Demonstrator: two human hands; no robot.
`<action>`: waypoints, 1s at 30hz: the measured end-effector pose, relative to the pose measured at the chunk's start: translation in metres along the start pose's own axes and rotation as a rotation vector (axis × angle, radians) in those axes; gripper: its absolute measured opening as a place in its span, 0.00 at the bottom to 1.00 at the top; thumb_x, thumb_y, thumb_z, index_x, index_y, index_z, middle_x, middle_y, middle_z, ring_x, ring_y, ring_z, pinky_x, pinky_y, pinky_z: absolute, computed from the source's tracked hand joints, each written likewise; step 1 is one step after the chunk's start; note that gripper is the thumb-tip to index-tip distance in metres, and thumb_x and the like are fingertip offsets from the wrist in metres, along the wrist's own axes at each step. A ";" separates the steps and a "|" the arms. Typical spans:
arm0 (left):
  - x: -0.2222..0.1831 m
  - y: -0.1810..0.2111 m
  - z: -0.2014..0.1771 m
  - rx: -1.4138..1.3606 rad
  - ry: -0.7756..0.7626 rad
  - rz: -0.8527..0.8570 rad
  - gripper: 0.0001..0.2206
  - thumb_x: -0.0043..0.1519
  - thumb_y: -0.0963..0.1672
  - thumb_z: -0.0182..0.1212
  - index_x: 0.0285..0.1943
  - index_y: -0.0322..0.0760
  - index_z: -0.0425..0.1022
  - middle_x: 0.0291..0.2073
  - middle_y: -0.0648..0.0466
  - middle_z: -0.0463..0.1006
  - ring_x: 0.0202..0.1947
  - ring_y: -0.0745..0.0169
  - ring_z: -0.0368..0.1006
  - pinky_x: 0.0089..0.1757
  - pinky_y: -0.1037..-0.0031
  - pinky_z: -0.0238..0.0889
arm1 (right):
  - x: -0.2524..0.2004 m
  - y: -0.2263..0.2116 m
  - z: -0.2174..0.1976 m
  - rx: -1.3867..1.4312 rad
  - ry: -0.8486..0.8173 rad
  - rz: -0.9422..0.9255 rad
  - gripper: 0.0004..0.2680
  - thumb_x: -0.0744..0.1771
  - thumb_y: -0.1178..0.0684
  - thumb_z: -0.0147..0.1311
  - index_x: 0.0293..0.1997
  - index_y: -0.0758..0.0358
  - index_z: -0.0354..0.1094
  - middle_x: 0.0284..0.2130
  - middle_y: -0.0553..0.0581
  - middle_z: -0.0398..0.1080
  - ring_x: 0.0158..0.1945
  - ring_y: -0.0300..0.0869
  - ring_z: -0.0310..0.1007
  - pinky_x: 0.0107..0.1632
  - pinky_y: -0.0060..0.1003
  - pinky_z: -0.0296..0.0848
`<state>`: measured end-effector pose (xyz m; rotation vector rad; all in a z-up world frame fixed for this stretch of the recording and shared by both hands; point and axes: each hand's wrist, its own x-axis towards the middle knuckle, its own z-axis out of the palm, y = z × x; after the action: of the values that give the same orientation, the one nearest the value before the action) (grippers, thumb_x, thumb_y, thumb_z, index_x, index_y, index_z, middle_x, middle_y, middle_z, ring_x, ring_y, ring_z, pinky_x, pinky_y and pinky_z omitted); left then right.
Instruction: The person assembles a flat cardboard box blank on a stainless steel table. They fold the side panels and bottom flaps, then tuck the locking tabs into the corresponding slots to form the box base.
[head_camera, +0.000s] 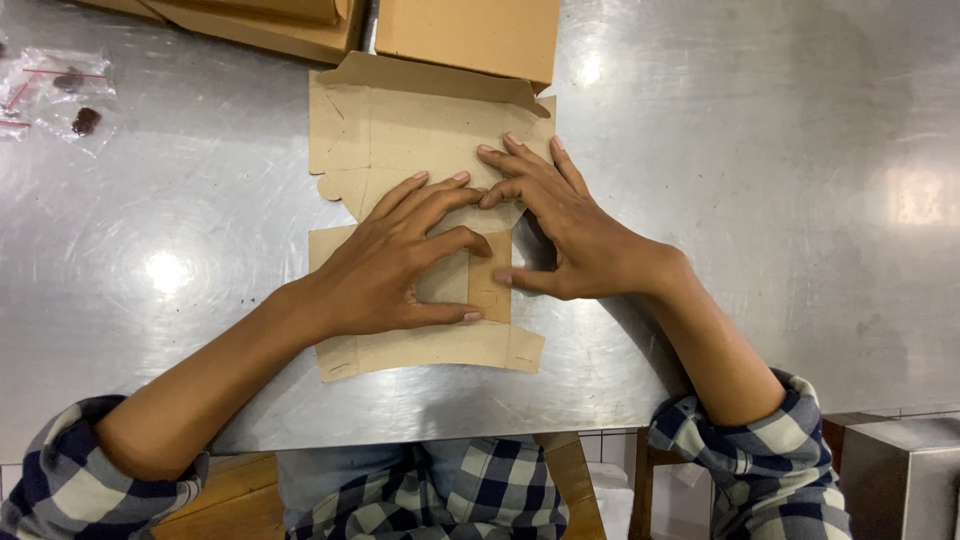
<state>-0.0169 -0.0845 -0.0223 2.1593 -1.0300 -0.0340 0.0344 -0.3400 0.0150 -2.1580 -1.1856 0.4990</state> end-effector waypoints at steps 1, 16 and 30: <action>0.000 0.000 0.000 0.003 -0.001 0.000 0.23 0.60 0.57 0.68 0.56 0.44 0.74 0.69 0.39 0.63 0.76 0.36 0.52 0.70 0.45 0.38 | 0.001 -0.001 -0.001 -0.003 -0.009 0.002 0.23 0.67 0.43 0.62 0.65 0.56 0.55 0.77 0.64 0.42 0.82 0.59 0.30 0.78 0.61 0.20; -0.001 0.001 0.000 0.001 0.015 0.006 0.23 0.60 0.57 0.67 0.56 0.43 0.73 0.68 0.38 0.63 0.75 0.35 0.53 0.70 0.44 0.38 | -0.001 0.002 0.000 0.013 -0.017 -0.016 0.24 0.67 0.42 0.62 0.67 0.56 0.54 0.78 0.65 0.40 0.83 0.59 0.28 0.78 0.61 0.18; -0.001 0.002 0.000 0.002 0.010 -0.003 0.23 0.61 0.57 0.67 0.56 0.43 0.73 0.68 0.38 0.63 0.75 0.36 0.52 0.70 0.46 0.38 | -0.001 0.006 0.005 -0.003 0.033 -0.015 0.10 0.74 0.53 0.39 0.64 0.57 0.56 0.77 0.65 0.45 0.82 0.58 0.33 0.78 0.61 0.22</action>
<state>-0.0187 -0.0845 -0.0214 2.1608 -1.0209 -0.0235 0.0349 -0.3418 0.0069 -2.1499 -1.1849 0.4542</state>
